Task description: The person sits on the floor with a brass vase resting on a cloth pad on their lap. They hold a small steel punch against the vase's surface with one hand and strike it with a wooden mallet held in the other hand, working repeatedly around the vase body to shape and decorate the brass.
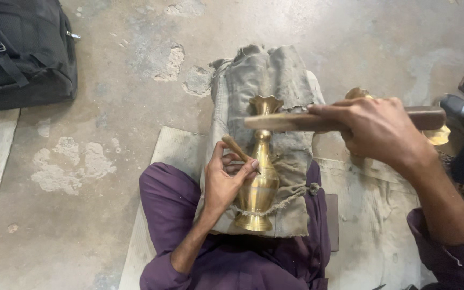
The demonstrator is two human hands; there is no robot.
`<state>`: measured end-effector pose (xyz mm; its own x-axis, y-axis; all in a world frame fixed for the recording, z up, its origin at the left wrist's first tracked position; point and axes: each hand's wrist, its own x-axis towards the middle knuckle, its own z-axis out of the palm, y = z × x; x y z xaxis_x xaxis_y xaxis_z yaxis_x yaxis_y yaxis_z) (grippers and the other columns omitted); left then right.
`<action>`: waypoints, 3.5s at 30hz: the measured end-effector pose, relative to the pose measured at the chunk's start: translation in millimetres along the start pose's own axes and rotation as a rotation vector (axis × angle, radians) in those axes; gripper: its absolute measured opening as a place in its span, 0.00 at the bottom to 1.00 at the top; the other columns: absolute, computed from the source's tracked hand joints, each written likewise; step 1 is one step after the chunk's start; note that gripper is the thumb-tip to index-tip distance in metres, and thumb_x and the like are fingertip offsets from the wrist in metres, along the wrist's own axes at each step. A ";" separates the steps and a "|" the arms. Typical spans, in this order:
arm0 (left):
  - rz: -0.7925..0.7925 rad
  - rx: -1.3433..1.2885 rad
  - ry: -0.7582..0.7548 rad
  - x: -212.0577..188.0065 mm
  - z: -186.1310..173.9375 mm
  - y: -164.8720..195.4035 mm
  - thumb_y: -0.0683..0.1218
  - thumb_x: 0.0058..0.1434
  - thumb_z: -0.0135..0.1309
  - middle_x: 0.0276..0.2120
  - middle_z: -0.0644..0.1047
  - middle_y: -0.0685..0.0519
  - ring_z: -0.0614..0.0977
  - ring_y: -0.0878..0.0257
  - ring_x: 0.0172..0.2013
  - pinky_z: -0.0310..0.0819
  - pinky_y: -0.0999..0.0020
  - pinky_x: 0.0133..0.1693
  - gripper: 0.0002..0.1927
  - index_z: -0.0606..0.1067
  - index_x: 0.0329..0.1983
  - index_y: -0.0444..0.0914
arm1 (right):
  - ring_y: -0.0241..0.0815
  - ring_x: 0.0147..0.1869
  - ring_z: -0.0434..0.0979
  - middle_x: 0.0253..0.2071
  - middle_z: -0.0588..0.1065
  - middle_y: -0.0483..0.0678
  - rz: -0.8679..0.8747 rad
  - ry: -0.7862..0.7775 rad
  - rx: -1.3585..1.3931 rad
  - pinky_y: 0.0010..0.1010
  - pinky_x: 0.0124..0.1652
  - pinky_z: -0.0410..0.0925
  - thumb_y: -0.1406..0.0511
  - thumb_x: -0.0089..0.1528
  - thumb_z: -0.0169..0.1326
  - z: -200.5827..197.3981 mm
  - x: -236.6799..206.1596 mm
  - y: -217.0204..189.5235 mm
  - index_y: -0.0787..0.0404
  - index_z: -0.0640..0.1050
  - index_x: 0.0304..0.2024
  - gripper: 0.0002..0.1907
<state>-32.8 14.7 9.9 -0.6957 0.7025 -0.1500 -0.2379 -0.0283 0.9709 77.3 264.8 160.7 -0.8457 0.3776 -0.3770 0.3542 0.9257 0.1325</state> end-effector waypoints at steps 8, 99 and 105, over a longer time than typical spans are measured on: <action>0.039 0.031 0.099 -7.0 6.6 2.3 0.41 0.61 0.64 0.35 0.83 0.45 0.89 0.58 0.37 0.90 0.68 0.34 0.21 0.66 0.48 0.30 | 0.34 0.28 0.82 0.58 0.78 0.45 -0.042 0.024 -0.158 0.27 0.21 0.77 0.77 0.63 0.45 -3.1 -1.2 -15.1 0.38 0.69 0.69 0.36; 0.047 0.270 -0.065 9.1 5.3 13.3 0.44 0.61 0.65 0.31 0.83 0.47 0.90 0.60 0.33 0.90 0.68 0.31 0.25 0.71 0.59 0.34 | 0.35 0.27 0.81 0.55 0.81 0.41 -0.153 0.165 0.013 0.30 0.21 0.74 0.74 0.65 0.50 -44.7 5.5 -28.8 0.39 0.77 0.61 0.28; 0.058 0.309 -0.087 12.1 6.4 16.4 0.44 0.59 0.64 0.31 0.84 0.46 0.90 0.60 0.33 0.89 0.69 0.30 0.27 0.71 0.61 0.35 | 0.34 0.30 0.80 0.52 0.81 0.43 0.013 0.188 0.168 0.26 0.29 0.74 0.70 0.63 0.56 -43.7 -0.5 -21.5 0.40 0.69 0.74 0.36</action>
<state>-40.7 27.4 25.2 -0.6383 0.7646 -0.0891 0.0264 0.1374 0.9902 52.7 245.6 198.1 -0.8945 0.4012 -0.1975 0.4135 0.9102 -0.0238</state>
